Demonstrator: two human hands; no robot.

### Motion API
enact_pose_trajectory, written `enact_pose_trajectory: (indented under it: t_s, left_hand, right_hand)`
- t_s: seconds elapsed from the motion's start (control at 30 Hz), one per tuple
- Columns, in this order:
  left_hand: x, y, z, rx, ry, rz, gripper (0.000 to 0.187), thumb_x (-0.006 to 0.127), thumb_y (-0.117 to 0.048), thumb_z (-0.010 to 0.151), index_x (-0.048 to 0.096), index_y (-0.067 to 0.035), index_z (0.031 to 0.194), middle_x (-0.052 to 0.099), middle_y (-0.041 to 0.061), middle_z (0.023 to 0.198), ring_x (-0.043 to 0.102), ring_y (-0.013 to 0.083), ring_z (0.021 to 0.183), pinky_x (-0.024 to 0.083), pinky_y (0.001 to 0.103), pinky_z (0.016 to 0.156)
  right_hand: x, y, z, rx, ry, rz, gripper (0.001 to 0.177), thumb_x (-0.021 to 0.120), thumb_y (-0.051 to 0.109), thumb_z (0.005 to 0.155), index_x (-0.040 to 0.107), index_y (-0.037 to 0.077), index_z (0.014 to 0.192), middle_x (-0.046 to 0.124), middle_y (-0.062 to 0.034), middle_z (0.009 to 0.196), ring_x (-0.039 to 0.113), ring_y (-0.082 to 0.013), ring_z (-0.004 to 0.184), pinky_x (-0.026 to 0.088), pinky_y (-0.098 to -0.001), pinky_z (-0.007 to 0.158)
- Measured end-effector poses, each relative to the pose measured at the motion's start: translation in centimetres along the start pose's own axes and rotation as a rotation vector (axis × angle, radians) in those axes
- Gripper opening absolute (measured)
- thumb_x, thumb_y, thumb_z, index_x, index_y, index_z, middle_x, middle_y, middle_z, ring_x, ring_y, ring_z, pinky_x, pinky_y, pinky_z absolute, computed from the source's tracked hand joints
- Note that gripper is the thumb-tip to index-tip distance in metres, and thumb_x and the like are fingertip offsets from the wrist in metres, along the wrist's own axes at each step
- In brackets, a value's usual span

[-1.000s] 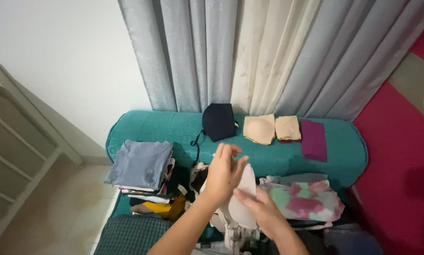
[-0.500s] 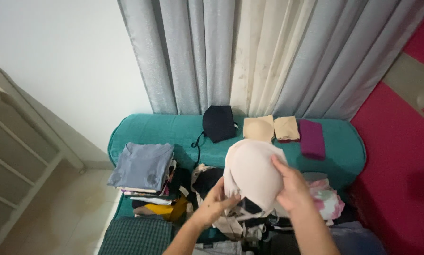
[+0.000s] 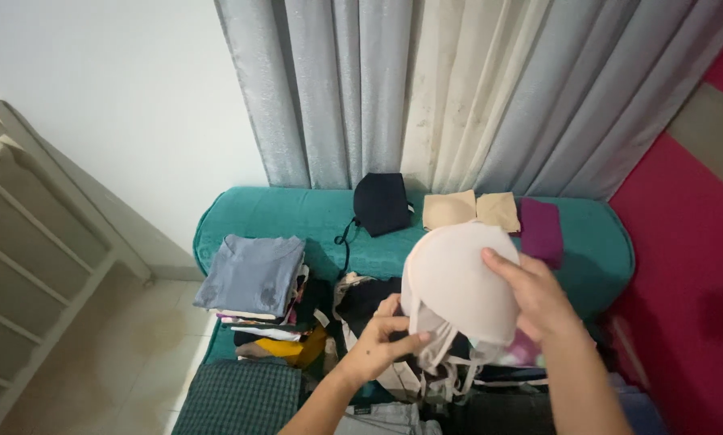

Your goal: Folding and organizing various items of clean laundry including bras, underwear, and shirts on a bench.

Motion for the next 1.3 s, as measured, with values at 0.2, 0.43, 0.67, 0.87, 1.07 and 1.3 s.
enact_pose_trajectory:
  t_s: [0.2,0.43,0.67,0.87,1.07,1.3]
  left_hand:
    - [-3.4,1.8,0.2,0.055,-0.118,-0.242,0.024,0.076,-0.021,0.097,0.074,-0.002,0.083,0.051,0.002,0.095,0.05,0.0099,0.091,0.041,0.024,0.08]
    - [-3.3,2.4,-2.5,-0.298,0.083,-0.249,0.026,0.071,-0.026,0.098,0.068,-0.006,0.082,0.059,-0.006,0.07,0.052,0.0036,0.06,0.041,0.022,0.056]
    - [-3.5,5.2,-4.3,-0.325,0.073,-0.292,0.017,0.071,-0.023,0.095,0.075,-0.007,0.09,0.063,-0.006,0.079,0.058,0.0043,0.075,0.045,0.023,0.071]
    - [-6.8,7.4,-3.7,-0.288,-0.277,-0.675,0.02,0.072,-0.019,0.093,0.063,-0.009,0.078,0.065,-0.001,0.074,0.057,0.0087,0.066,0.047,0.027,0.064]
    - [-8.7,6.4,-3.0,-0.236,-0.387,-0.408,0.027,0.074,-0.023,0.096,0.061,-0.009,0.077,0.058,-0.003,0.071,0.046,0.006,0.062,0.037,0.024,0.058]
    - [-5.3,-6.2,-2.5,0.567,-0.469,0.356,0.024,0.076,-0.019,0.091,0.063,-0.003,0.078,0.059,0.006,0.099,0.055,0.0162,0.104,0.041,0.028,0.09]
  right_hand:
    - [-3.3,1.5,1.5,-0.052,-0.126,-0.131,0.046,0.067,0.032,0.092,0.069,0.0,0.125,0.074,-0.0153,0.113,0.071,-0.0276,0.095,0.056,-0.0427,0.081]
    - [-3.5,4.5,1.6,-0.092,-0.125,-0.04,0.046,0.069,0.031,0.091,0.068,0.0,0.124,0.074,-0.011,0.113,0.071,-0.0229,0.097,0.057,-0.0415,0.082]
    - [-6.0,5.6,2.6,-0.152,-0.226,-0.105,0.047,0.07,0.033,0.094,0.066,-0.002,0.125,0.072,-0.0149,0.115,0.069,-0.0253,0.098,0.055,-0.041,0.084]
    - [-6.1,5.0,1.8,-0.165,-0.252,-0.224,0.052,0.068,0.035,0.095,0.066,-0.002,0.132,0.072,-0.0137,0.121,0.067,-0.0258,0.105,0.053,-0.0427,0.09]
    - [-5.8,4.4,0.6,0.014,-0.333,-0.418,0.055,0.065,0.039,0.097,0.062,0.003,0.138,0.07,-0.0201,0.124,0.068,-0.0318,0.108,0.053,-0.0522,0.088]
    - [-6.0,3.3,1.2,-0.01,-0.281,-0.427,0.051,0.067,0.035,0.095,0.066,0.001,0.132,0.074,-0.0186,0.118,0.07,-0.0283,0.1,0.056,-0.0431,0.086]
Point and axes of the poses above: each hand's wrist, its own z-axis towards the middle knuckle, its own x-axis out of the palm, y = z × x, the point moved 6 cm from there along z, towards the middle knuckle
